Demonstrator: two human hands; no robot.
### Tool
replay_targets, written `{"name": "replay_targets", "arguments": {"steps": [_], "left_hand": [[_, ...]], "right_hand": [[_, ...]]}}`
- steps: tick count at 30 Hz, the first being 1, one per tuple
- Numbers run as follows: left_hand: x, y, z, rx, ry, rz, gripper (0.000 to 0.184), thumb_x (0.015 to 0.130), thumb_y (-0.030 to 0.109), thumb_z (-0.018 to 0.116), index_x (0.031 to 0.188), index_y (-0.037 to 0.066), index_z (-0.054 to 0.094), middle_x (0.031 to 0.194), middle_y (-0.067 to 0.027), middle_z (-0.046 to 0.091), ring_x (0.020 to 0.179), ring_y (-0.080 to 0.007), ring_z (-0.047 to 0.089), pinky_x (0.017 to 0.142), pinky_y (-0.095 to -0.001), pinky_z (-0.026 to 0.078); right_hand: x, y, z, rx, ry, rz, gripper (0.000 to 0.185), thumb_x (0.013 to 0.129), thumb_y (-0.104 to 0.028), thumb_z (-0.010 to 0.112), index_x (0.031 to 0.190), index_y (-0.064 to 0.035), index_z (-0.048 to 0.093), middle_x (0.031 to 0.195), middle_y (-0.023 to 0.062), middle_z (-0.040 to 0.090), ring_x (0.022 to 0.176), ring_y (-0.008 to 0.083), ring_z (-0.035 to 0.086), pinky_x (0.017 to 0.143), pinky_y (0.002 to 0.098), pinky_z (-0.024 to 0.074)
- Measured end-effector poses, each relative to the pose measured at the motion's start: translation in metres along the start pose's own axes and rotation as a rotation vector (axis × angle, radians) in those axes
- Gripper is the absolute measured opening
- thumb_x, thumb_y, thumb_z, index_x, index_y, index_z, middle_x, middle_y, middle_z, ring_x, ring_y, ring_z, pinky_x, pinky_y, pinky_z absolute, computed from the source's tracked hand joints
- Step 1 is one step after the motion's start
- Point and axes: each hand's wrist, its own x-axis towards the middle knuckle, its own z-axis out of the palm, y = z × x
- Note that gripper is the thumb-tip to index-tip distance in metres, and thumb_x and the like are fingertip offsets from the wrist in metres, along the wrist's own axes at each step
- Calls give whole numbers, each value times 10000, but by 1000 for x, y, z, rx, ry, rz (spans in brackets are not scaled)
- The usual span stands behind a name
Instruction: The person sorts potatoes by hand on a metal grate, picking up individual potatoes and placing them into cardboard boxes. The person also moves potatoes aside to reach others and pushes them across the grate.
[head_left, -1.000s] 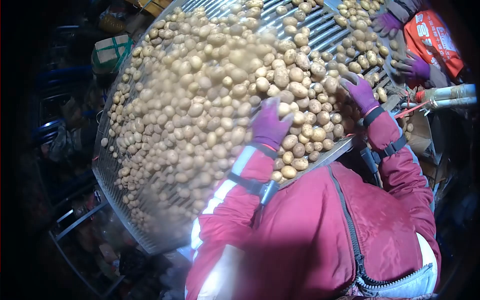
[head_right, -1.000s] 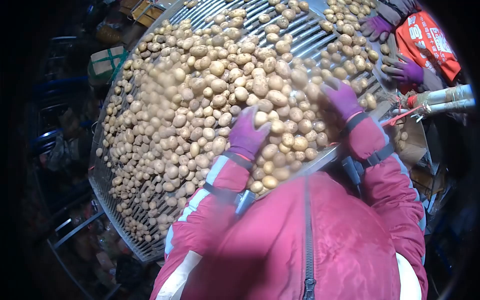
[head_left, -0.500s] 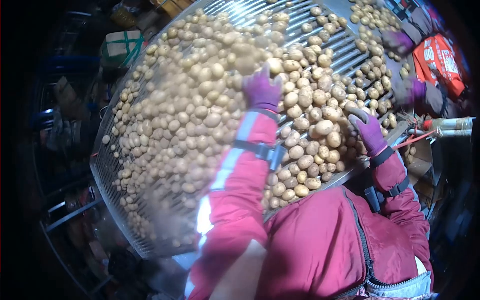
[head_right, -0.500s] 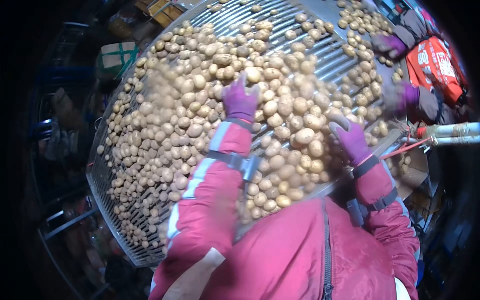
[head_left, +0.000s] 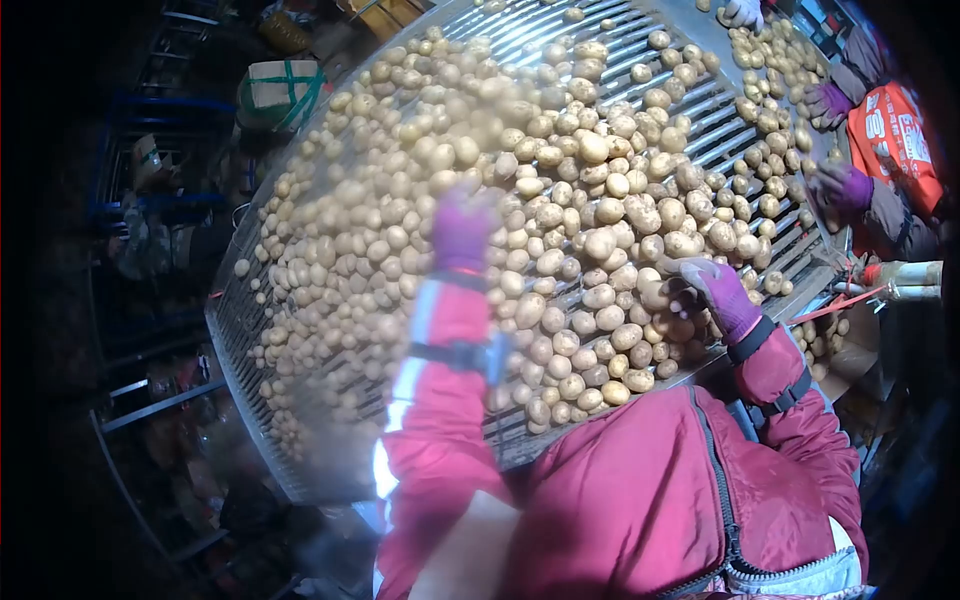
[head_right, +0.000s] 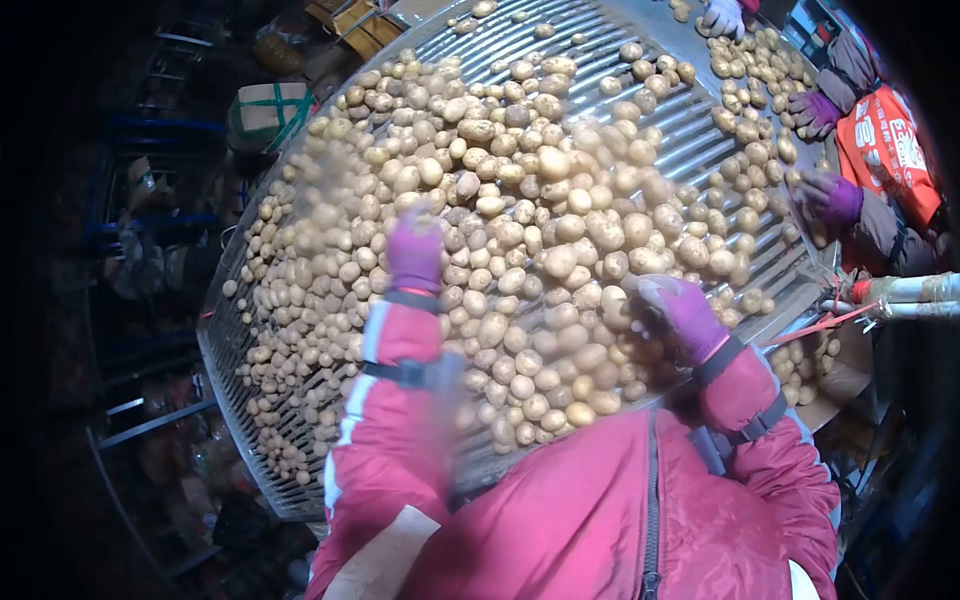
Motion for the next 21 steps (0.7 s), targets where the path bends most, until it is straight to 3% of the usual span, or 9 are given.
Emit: {"name": "replay_targets", "arguments": {"steps": [3, 6, 9, 11, 13, 16, 19, 20, 21], "left_hand": [[46, -38, -47, 389, 110, -34, 350, 898, 198, 639, 1201, 22, 623, 1030, -142, 674, 894, -258, 662, 786, -356, 547], [64, -62, -28, 412, 37, -46, 429, 880, 278, 662, 1220, 21, 615, 1095, -180, 677, 1004, -315, 672, 850, -405, 546], [70, -66, -24, 314, -39, -193, 542, 859, 346, 684, 1289, 32, 587, 1164, -197, 669, 1049, -336, 662, 878, -418, 543], [48, -62, -20, 181, -244, -190, 656, 824, 387, 722, 1359, 47, 557, 1233, -215, 643, 1112, -323, 638, 949, -402, 523], [18, -30, -13, -57, -299, -242, 649, 821, 377, 730, 1357, 50, 567, 1227, -201, 648, 1110, -306, 639, 953, -391, 520], [-15, -13, 1, -90, -342, -247, 655, 822, 362, 737, 1385, 78, 559, 1225, -191, 649, 1153, -280, 626, 981, -374, 507], [-30, 17, -10, -184, -249, -246, 657, 833, 362, 727, 1384, 51, 553, 1221, -177, 652, 1147, -263, 625, 967, -380, 512], [-31, -12, -14, -203, -209, -215, 644, 858, 366, 704, 1371, 7, 551, 1214, -165, 656, 1126, -254, 623, 946, -387, 521], [-32, -7, -27, -201, -206, -273, 590, 887, 295, 689, 1375, -2, 542, 1201, -151, 659, 1074, -215, 630, 899, -351, 536]], "right_hand": [[-4, -2, 4, -72, 48, -33, 300, 965, -257, 647, 1130, -10, 686, 925, 67, 688, 801, 133, 620, 682, 287, 514], [-2, -5, 9, -46, 63, 5, 307, 969, -261, 642, 1141, -11, 687, 940, 60, 680, 821, 124, 611, 693, 280, 510], [2, -6, 12, -76, 88, 2, 314, 970, -259, 641, 1165, -17, 687, 928, 57, 690, 797, 125, 615, 678, 264, 507], [13, 5, 4, -127, 67, -45, 305, 970, -259, 644, 1161, -26, 692, 914, 54, 698, 773, 125, 617, 663, 252, 501], [12, 6, 6, -142, 56, -39, 302, 970, -261, 647, 1158, -30, 696, 906, 54, 706, 756, 125, 622, 655, 246, 501], [5, -4, 14, -155, 38, -16, 304, 972, -271, 648, 1149, -29, 702, 903, 51, 714, 750, 115, 627, 666, 249, 510], [-7, -12, 16, -284, 41, -65, 305, 975, -272, 645, 1148, -27, 702, 898, 44, 709, 749, 106, 622, 668, 246, 505], [-3, 0, 6, -342, 48, -142, 296, 979, -269, 640, 1140, -26, 698, 886, 38, 700, 752, 104, 622, 664, 243, 499], [-7, 1, 3, -286, 46, -110, 294, 980, -270, 637, 1136, -28, 696, 886, 38, 699, 750, 108, 627, 660, 247, 500]]}}
